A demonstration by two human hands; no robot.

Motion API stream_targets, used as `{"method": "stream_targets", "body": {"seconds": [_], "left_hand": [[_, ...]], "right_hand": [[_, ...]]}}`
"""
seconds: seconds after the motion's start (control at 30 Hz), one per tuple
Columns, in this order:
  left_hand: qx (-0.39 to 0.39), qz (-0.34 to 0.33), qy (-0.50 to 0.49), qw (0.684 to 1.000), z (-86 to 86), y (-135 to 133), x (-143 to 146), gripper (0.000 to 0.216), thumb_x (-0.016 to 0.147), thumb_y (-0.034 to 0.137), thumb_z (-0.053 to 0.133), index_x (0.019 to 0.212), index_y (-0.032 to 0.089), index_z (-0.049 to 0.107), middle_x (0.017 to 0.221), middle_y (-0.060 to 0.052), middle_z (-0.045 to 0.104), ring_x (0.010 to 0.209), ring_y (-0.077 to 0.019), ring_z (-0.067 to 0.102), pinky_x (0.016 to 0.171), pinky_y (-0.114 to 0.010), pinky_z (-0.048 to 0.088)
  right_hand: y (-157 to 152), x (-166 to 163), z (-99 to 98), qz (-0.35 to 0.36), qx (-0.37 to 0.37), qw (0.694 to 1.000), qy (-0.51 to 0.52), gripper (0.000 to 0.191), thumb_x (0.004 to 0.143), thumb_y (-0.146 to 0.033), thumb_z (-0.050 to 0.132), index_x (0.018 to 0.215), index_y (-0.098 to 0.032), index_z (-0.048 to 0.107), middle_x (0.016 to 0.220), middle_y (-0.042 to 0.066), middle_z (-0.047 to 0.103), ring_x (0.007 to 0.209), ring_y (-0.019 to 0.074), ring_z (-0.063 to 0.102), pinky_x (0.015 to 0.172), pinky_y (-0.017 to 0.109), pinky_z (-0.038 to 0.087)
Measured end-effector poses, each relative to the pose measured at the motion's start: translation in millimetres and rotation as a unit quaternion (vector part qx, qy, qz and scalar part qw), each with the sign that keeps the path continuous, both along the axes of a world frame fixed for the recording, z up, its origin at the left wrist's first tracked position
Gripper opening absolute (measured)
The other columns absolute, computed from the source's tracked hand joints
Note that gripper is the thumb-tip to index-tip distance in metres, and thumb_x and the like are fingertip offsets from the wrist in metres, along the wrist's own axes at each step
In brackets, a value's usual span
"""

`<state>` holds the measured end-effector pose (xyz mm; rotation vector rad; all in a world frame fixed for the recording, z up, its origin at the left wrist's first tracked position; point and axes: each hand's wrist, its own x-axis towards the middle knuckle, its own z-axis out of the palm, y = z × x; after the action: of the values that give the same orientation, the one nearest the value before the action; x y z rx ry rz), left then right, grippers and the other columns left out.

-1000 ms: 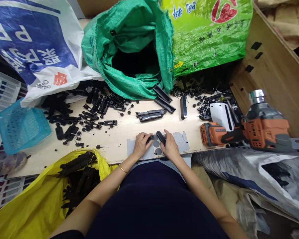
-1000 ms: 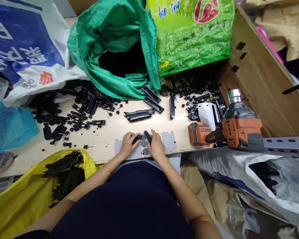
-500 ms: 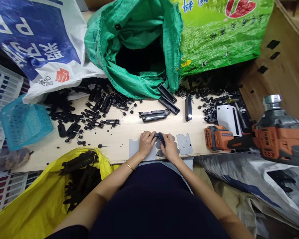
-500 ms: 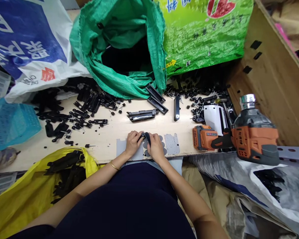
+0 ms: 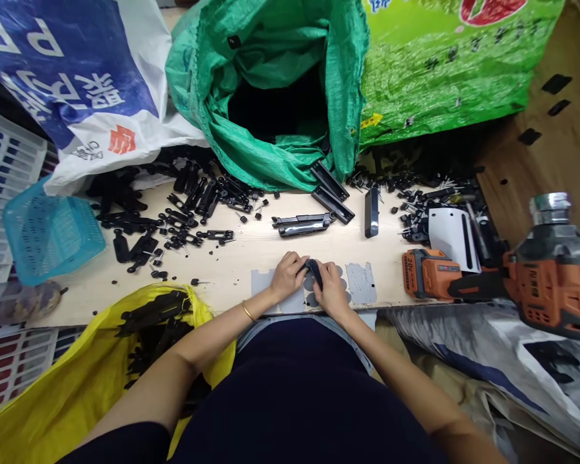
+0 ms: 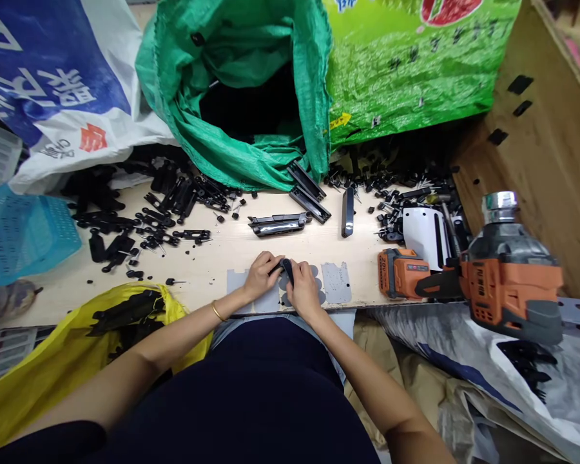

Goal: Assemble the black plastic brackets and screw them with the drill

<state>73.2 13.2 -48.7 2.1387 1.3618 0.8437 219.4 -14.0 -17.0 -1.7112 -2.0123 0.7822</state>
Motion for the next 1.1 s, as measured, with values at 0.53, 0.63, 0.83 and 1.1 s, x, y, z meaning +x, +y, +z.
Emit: {"method": "stream_targets", "body": {"seconds": [0.53,0.63,0.83,1.1], "left_hand": [[-0.052,0.100,-0.035,0.993,1.7,-12,19,0.033,0.084,0.014,0.048,0.114,0.019,0.061,0.077,-0.003,0.049,0.077,-0.0172,0.051,0.069,-0.030,0.046],[-0.057,0.090,-0.034,0.994,2.1,-11,18,0.030,0.084,0.015,0.049,0.111,0.019,0.061,0.077,-0.002,0.049,0.077,-0.0169,0.052,0.069,-0.029,0.046],[-0.042,0.078,-0.027,0.996,8.2,-9,12,0.030,0.083,0.013,0.049,0.111,0.021,0.061,0.079,-0.002,0.051,0.078,-0.0175,0.053,0.070,-0.029,0.046],[-0.026,0.075,0.011,0.997,8.1,0,-12,0.028,0.084,0.016,0.051,0.110,0.022,0.060,0.080,-0.003,0.053,0.079,-0.0199,0.054,0.074,-0.035,0.045]], "right_hand": [[0,1,-0.6,0.001,-0.018,1.000,0.011,0.064,0.075,-0.009,0.046,0.137,-0.021,0.038,0.100,0.010,0.050,0.096,0.0266,0.050,0.084,0.042,0.050],[-1,-1,-0.2,-0.005,-0.017,1.000,0.011,0.063,0.075,-0.009,0.046,0.136,-0.021,0.039,0.100,0.010,0.050,0.097,0.0264,0.049,0.086,0.042,0.049],[-3,0,11.1,-0.018,-0.038,0.998,0.051,0.053,0.077,-0.017,0.052,0.129,-0.017,0.046,0.101,0.010,0.053,0.096,0.0244,0.052,0.085,0.040,0.050],[123,112,54.9,-0.276,0.089,0.957,0.022,0.032,0.083,-0.021,0.047,0.113,-0.013,0.056,0.107,0.012,0.056,0.093,0.0192,0.053,0.086,0.034,0.045]]}}
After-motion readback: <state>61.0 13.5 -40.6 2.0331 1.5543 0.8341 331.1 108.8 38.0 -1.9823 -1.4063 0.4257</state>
